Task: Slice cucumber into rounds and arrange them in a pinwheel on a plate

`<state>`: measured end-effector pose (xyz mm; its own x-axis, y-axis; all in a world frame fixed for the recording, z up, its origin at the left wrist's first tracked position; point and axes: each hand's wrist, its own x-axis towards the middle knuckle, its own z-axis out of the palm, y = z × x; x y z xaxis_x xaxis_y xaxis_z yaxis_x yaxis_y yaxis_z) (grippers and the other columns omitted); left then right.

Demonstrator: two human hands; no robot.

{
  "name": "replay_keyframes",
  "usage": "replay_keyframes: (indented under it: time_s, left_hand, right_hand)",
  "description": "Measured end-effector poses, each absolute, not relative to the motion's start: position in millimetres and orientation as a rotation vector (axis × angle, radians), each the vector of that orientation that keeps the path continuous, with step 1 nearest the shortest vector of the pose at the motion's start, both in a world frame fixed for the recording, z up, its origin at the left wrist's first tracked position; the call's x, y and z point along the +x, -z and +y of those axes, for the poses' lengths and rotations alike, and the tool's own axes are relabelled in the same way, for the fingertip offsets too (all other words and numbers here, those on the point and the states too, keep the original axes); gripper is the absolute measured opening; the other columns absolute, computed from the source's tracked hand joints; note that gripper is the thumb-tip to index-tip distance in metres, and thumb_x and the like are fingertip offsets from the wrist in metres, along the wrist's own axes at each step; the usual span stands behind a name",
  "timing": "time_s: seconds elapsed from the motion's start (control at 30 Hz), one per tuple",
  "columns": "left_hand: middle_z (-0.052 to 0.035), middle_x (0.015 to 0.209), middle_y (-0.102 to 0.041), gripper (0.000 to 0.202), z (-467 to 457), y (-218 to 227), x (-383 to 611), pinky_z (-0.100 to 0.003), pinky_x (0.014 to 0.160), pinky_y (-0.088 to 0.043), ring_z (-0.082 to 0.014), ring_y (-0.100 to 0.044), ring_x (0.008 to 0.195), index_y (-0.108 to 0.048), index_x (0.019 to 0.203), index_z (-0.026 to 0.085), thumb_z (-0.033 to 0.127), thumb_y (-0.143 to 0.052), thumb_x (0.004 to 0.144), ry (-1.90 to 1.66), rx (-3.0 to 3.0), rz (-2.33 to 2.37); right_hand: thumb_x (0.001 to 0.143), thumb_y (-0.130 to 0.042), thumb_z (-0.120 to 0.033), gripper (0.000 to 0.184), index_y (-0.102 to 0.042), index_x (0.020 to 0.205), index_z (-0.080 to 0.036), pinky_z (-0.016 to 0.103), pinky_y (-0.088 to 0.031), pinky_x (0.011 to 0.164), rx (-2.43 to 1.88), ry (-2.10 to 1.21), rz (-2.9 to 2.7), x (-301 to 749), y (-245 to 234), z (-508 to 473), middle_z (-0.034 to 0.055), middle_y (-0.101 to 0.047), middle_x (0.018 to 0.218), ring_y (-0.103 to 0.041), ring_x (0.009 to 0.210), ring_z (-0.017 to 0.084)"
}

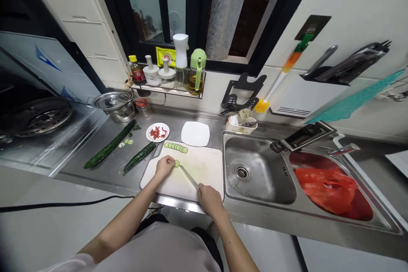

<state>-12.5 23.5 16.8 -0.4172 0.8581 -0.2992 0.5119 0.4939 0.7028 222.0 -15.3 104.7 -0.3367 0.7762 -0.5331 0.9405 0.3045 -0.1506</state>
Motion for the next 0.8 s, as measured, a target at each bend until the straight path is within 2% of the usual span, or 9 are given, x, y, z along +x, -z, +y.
replay_keyframes:
  time_s: [0.23, 0.43, 0.7, 0.8]
  left_hand:
    - [-0.0006, 0.078, -0.069, 0.017, 34, -17, -51, -0.023, 0.070, -0.041, -0.0150, -0.062, 0.076, -0.068, 0.090, 0.020, 0.021, -0.058, 0.076, -0.784, 1.003, 2.328]
    - [-0.0023, 0.081, -0.069, 0.024, 41, -19, -56, -0.026, 0.072, -0.040, -0.0184, -0.061, 0.080, -0.068, 0.097, 0.022, 0.019, -0.053, 0.079, -0.713, 1.049, 2.437]
    - [-0.0092, 0.100, -0.067, 0.027, 38, -21, -50, -0.031, 0.076, -0.042, -0.0241, -0.059, 0.094, -0.068, 0.103, 0.022, 0.020, -0.050, 0.083, -0.531, 1.238, 2.537]
    - [-0.0104, 0.104, -0.066, 0.028, 38, -19, -48, -0.033, 0.079, -0.042, -0.0254, -0.057, 0.098, -0.068, 0.104, 0.021, 0.020, -0.048, 0.085, -0.566, 1.297, 2.559]
  right_hand:
    - [0.096, -0.031, -0.027, 0.032, -0.061, 0.104, -0.019, 0.030, -0.040, 0.074, 1.554, 0.637, 2.211, 224, -103, -11, 0.0115, -0.069, 0.102, -0.063, 0.098, 0.023]
    - [0.096, -0.031, -0.028, 0.032, -0.061, 0.104, -0.019, 0.029, -0.039, 0.073, 1.577, 0.647, 2.214, 226, -102, -8, 0.0113, -0.069, 0.103, -0.063, 0.098, 0.023]
    - [0.095, -0.031, -0.028, 0.032, -0.062, 0.103, -0.019, 0.028, -0.037, 0.072, 1.594, 0.668, 2.192, 229, -105, -8, 0.0114, -0.068, 0.102, -0.062, 0.097, 0.022]
    - [0.096, -0.031, -0.027, 0.032, -0.061, 0.102, -0.019, 0.027, -0.036, 0.071, 1.614, 0.656, 2.217, 232, -103, -9, 0.0110, -0.069, 0.100, -0.063, 0.095, 0.021]
